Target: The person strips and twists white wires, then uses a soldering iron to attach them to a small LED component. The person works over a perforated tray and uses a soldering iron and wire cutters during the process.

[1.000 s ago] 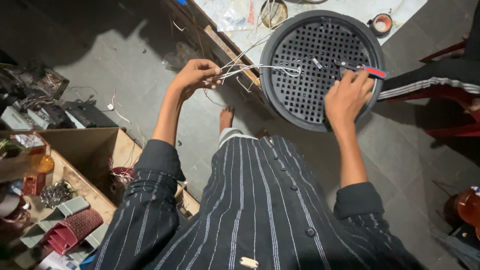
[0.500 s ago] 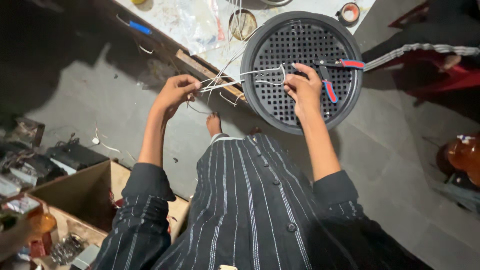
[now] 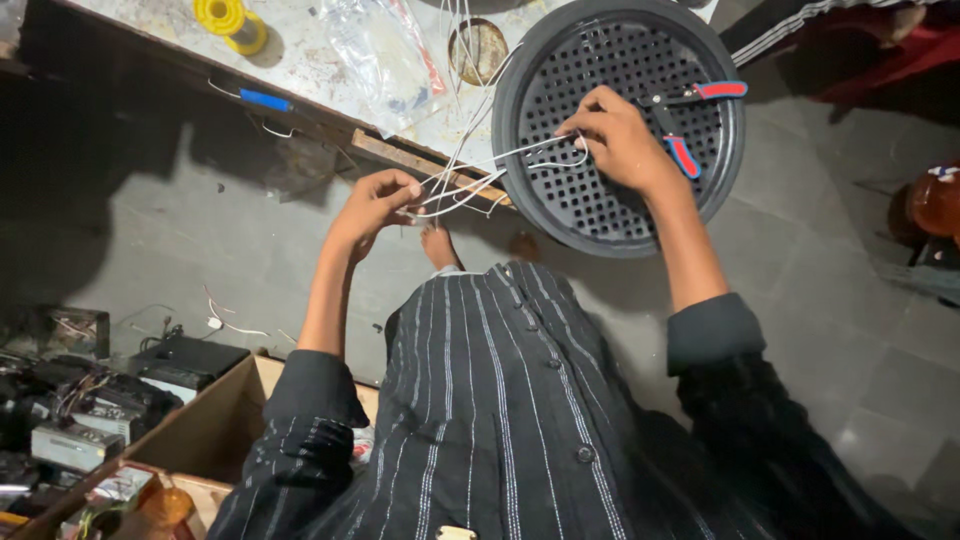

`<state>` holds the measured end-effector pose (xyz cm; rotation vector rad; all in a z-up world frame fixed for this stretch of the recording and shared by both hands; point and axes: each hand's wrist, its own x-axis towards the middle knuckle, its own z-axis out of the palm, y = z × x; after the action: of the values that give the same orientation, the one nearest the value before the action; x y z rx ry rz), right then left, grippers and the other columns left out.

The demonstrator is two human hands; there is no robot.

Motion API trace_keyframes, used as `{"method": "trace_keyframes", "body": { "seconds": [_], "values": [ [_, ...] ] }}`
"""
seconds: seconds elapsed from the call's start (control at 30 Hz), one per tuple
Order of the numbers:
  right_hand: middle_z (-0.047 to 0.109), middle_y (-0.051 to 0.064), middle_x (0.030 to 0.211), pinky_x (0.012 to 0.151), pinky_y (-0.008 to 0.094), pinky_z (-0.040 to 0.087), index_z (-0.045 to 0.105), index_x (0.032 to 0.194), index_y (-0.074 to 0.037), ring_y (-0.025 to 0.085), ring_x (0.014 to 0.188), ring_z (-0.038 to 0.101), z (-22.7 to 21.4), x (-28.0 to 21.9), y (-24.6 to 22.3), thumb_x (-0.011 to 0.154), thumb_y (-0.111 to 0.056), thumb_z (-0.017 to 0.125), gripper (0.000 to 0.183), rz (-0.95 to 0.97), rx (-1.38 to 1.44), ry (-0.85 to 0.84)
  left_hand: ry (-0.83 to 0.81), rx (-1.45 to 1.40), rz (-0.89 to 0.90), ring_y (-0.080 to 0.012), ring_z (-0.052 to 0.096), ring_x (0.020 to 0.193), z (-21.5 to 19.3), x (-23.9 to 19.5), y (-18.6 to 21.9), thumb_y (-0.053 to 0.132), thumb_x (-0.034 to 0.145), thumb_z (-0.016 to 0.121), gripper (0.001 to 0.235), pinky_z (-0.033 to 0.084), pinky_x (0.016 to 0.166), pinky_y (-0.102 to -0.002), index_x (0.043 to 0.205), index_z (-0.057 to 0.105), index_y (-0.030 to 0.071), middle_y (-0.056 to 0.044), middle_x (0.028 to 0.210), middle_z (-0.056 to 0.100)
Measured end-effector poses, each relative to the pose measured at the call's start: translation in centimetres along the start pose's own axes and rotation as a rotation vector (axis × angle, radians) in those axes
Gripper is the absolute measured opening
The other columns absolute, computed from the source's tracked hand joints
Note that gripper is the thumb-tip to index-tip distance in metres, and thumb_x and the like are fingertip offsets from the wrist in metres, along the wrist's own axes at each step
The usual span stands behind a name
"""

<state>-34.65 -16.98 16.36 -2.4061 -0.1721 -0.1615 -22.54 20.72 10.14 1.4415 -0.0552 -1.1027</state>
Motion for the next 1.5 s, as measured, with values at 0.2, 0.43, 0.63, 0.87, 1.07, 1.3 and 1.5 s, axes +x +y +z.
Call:
{"method": "trace_keyframes", "body": {
  "seconds": [0.2, 0.43, 0.63, 0.87, 1.07, 1.3, 1.5],
  "values": [
    [0.069, 0.012, 0.101, 0.081, 0.035, 0.057, 0.074, 0.103, -0.002, 0.028, 0.092, 0.07, -0.7, -0.5, 1.2, 0.09, 0.004, 0.073, 0.015, 0.092, 0.03, -0.006, -0.077, 0.074, -0.025, -0.0099, 0.069, 0.086, -0.5, 0.4, 0.4, 0.018, 0.097, 0.066, 0.012, 0.061, 0.069, -0.03, 0.098, 0.069, 0.006, 0.0, 0.093, 0.07],
    [0.074, 0.013, 0.091, 0.069, 0.028, 0.058, 0.072, 0.11, 0.003, 0.015, 0.076, 0.072, -3.0, -2.7, 4.4, 0.094, 0.005, 0.069, 0.016, 0.594, 0.406, -0.073, -0.102, 0.108, -0.018, -0.0123, 0.07, 0.08, -1.0, 2.0, -0.5, 0.017, 0.096, 0.067, 0.015, 0.062, 0.068, -0.032, 0.102, 0.071, 0.004, -0.003, 0.091, 0.071],
    [0.074, 0.013, 0.093, 0.075, 0.029, 0.062, 0.072, 0.109, 0.005, 0.017, 0.081, 0.074, -3.8, -2.7, 6.0, 0.094, 0.005, 0.069, 0.015, 0.645, 0.607, -0.105, 0.235, 0.578, 0.162, -0.0172, 0.066, 0.079, -0.4, 1.6, -1.8, 0.022, 0.093, 0.075, 0.023, 0.053, 0.07, -0.036, 0.104, 0.075, 0.002, -0.009, 0.086, 0.074],
    [0.074, 0.015, 0.092, 0.073, 0.03, 0.062, 0.07, 0.105, 0.006, 0.018, 0.079, 0.075, -3.5, -2.9, 6.2, 0.088, 0.007, 0.069, 0.018, 0.722, 0.552, -0.052, 0.441, 0.637, 0.61, -0.0319, 0.068, 0.083, 6.7, 1.8, -1.9, 0.022, 0.082, 0.08, 0.032, 0.054, 0.075, -0.04, 0.102, 0.068, 0.0, -0.017, 0.091, 0.07],
    [0.074, 0.016, 0.088, 0.069, 0.029, 0.063, 0.069, 0.101, 0.006, 0.018, 0.075, 0.074, -3.2, -2.8, 6.3, 0.087, 0.006, 0.071, 0.014, 0.734, 0.545, -0.037, 0.436, 0.752, 0.709, -0.0314, 0.069, 0.083, 8.1, 1.8, -1.6, 0.014, 0.086, 0.079, 0.018, 0.054, 0.075, -0.039, 0.096, 0.074, 0.0, -0.017, 0.087, 0.071],
    [0.075, 0.015, 0.089, 0.07, 0.029, 0.063, 0.07, 0.101, 0.007, 0.017, 0.075, 0.075, -2.5, -2.5, 7.6, 0.088, 0.006, 0.068, 0.013, 0.702, 0.545, -0.087, 0.235, 0.454, 0.395, -0.0101, 0.069, 0.069, 3.0, -1.2, 0.2, 0.009, 0.094, 0.07, 0.014, 0.055, 0.065, -0.026, 0.098, 0.076, -0.003, -0.007, 0.078, 0.075],
    [0.075, 0.015, 0.089, 0.07, 0.029, 0.062, 0.071, 0.101, 0.008, 0.017, 0.074, 0.074, -2.7, -2.2, 7.6, 0.088, 0.006, 0.067, 0.014, 0.713, 0.551, -0.101, 0.175, 0.385, 0.313, -0.007, 0.066, 0.066, 2.3, -2.2, 1.5, 0.009, 0.096, 0.068, 0.015, 0.055, 0.062, -0.024, 0.093, 0.075, -0.004, -0.004, 0.075, 0.073]
  ]
}}
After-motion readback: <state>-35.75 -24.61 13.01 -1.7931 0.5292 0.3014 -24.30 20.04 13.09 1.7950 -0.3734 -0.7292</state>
